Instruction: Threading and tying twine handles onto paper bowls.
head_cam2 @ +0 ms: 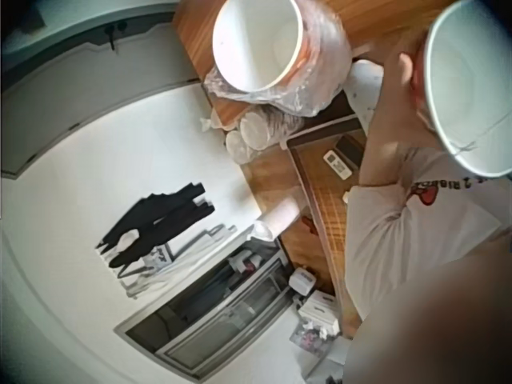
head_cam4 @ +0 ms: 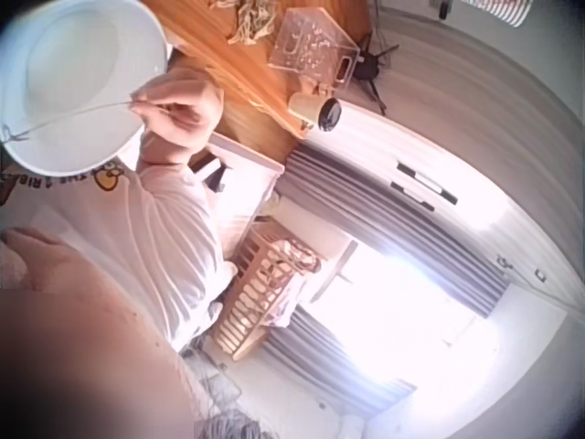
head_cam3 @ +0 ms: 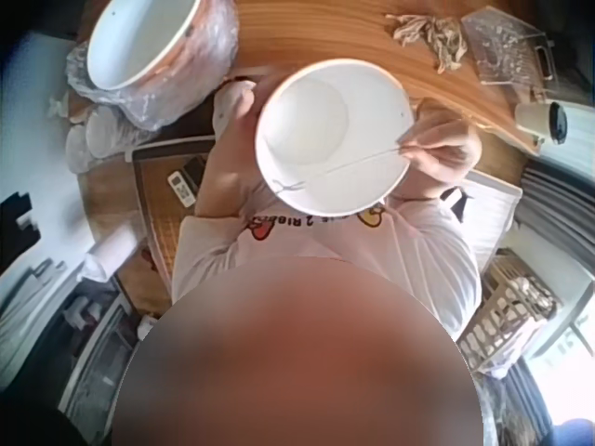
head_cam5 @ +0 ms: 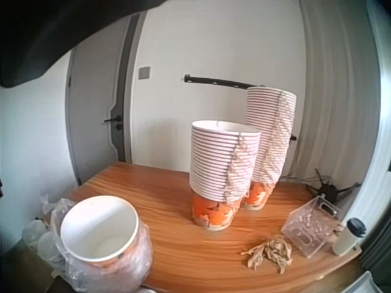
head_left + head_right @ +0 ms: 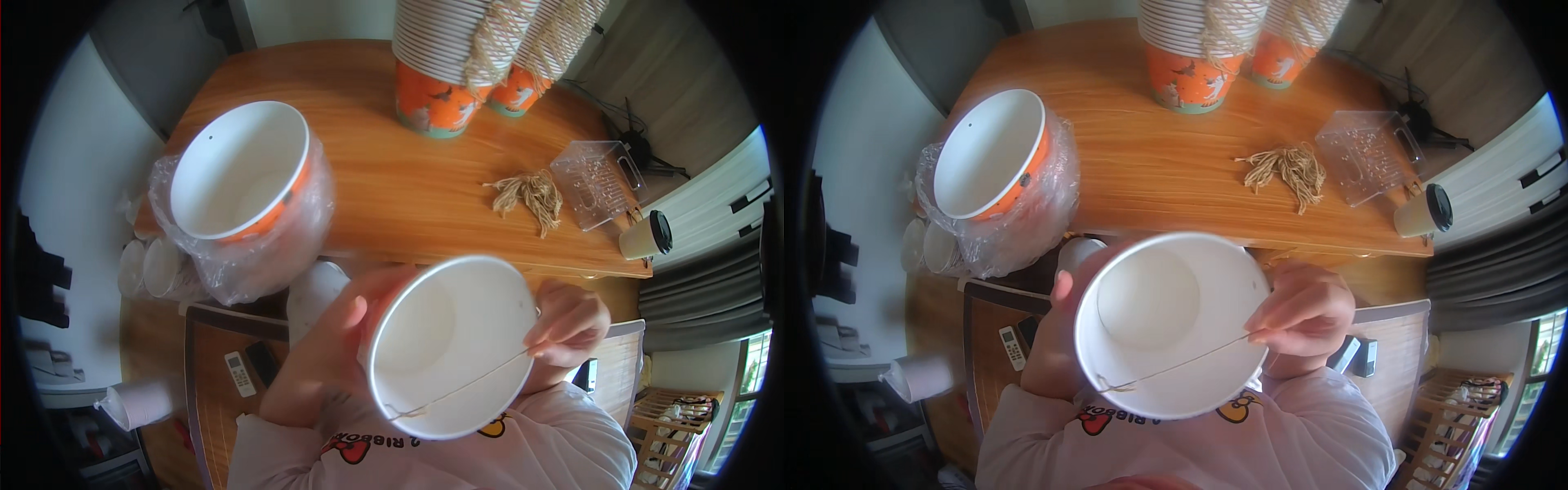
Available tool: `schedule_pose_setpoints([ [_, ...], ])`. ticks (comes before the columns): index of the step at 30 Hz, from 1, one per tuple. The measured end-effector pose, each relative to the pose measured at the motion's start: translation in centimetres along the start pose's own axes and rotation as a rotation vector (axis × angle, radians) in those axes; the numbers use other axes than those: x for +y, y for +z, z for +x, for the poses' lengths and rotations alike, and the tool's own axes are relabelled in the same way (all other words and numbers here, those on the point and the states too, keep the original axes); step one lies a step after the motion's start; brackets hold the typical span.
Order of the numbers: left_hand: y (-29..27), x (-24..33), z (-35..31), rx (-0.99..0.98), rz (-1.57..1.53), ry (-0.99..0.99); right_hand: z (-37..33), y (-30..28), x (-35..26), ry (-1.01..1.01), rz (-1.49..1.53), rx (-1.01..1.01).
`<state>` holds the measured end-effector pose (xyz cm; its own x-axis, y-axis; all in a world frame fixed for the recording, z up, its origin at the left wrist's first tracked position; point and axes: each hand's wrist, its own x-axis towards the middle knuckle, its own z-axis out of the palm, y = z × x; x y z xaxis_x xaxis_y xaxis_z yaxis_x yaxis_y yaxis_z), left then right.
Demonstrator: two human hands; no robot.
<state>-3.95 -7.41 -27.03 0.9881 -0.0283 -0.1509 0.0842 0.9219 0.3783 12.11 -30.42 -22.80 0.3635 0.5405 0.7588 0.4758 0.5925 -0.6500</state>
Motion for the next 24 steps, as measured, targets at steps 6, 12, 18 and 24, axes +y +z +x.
schedule_pose_setpoints([
  [6, -6.4, -0.6, 0.6, -0.381, 0.362, 0.197, -0.3, -0.2, 5.1, 0.070, 0.414, -0.309],
  [12, -6.1, -0.9, 0.9, 0.329, 0.404, 0.533, 0.8, 4.5, 2.9, -0.154, 0.527, 0.158],
  [18, -5.6, -2.1, 1.5, 0.341, 1.152, 1.535, 1.3, 4.2, 2.3, -0.114, -0.229, 0.020],
  [24, -0.9, -2.3, 1.4, -0.357, 1.348, 0.773, 1.5, 6.5, 2.8, -0.068, -0.579, 0.060],
])
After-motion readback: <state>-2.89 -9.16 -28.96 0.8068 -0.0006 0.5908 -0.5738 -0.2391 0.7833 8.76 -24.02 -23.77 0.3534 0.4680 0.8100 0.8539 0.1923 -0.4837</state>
